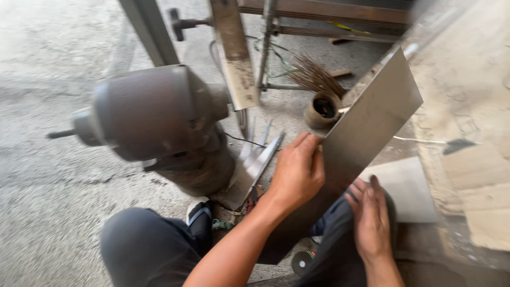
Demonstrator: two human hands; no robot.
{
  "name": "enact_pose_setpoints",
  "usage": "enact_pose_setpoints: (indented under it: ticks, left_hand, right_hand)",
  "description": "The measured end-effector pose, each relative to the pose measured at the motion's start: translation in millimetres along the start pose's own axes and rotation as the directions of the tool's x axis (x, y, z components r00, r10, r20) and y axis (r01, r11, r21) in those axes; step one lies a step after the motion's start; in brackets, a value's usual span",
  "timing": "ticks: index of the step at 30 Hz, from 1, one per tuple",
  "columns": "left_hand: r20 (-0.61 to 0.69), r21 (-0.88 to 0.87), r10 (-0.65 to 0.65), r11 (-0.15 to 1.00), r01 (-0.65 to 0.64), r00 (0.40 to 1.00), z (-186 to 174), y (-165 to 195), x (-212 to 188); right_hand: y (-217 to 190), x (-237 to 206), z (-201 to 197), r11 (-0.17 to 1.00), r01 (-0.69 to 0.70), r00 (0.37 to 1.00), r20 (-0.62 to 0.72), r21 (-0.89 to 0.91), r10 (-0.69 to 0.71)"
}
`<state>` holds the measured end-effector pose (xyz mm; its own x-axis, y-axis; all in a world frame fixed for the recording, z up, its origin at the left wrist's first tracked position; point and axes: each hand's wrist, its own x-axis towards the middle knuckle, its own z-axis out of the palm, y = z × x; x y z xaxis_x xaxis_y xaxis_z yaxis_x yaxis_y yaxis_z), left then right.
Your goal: The person uses a bench grinder to cut a rectangular metal sheet along a marked line, producing sparks. They then use pliers to bend and separate the cut piece before returning to the grinder to cut another section of the sheet.
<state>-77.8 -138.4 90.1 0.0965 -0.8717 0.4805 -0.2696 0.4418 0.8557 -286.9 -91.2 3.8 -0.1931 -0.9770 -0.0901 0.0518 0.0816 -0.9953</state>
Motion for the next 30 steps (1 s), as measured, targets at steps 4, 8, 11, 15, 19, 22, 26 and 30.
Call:
enact_pose_setpoints:
  ticks: [4, 8, 11, 15, 19, 22, 26, 30]
  left_hand:
    - [0.043, -0.030, -0.019, 0.999, 0.020, 0.999, 3, 7, 5]
    - [0.073, -0.053, -0.212, 0.975, 0.216, 0.975, 18, -26, 18]
    - [0.162, -0.164, -0.421, 0.880, 0.445, 0.892, 24, -57, 19]
    - [0.377, -0.354, -0.702, 0.494, 0.794, 0.604, 3, -85, -7]
    - [0.233, -0.392, -0.667, 0.602, 0.696, 0.708, -12, -85, -55]
    - [0.210, -0.531, -0.731, 0.472, 0.704, 0.649, -25, -81, -73]
    - [0.142, -0.470, -0.781, 0.488, 0.736, 0.608, -48, -75, -79]
    - [0.024, -0.439, -0.806, 0.523, 0.731, 0.591, -59, -77, -76]
  right_hand:
    - [-16, 5, 5, 0.928, -0.028, 0.989, 0.143, 0.371, -0.027]
    - [-11, 11, 2, 0.909, 0.068, 0.998, -0.019, 0.410, -0.066]
    - [4, 25, -5, 0.962, 0.107, 0.981, -0.185, 0.252, -0.061]
    - [20, 34, -9, 0.991, 0.068, 0.990, -0.135, 0.118, -0.052]
    - [17, 29, 5, 0.998, -0.065, 0.987, -0.148, -0.012, 0.062]
    - [0, 31, 18, 0.980, -0.197, 0.980, 0.001, 0.019, 0.197]
    - [-16, 68, 46, 0.941, -0.330, 0.928, 0.206, 0.075, 0.309]
    - [-3, 117, 84, 0.988, -0.148, 0.941, 0.299, -0.052, 0.156]
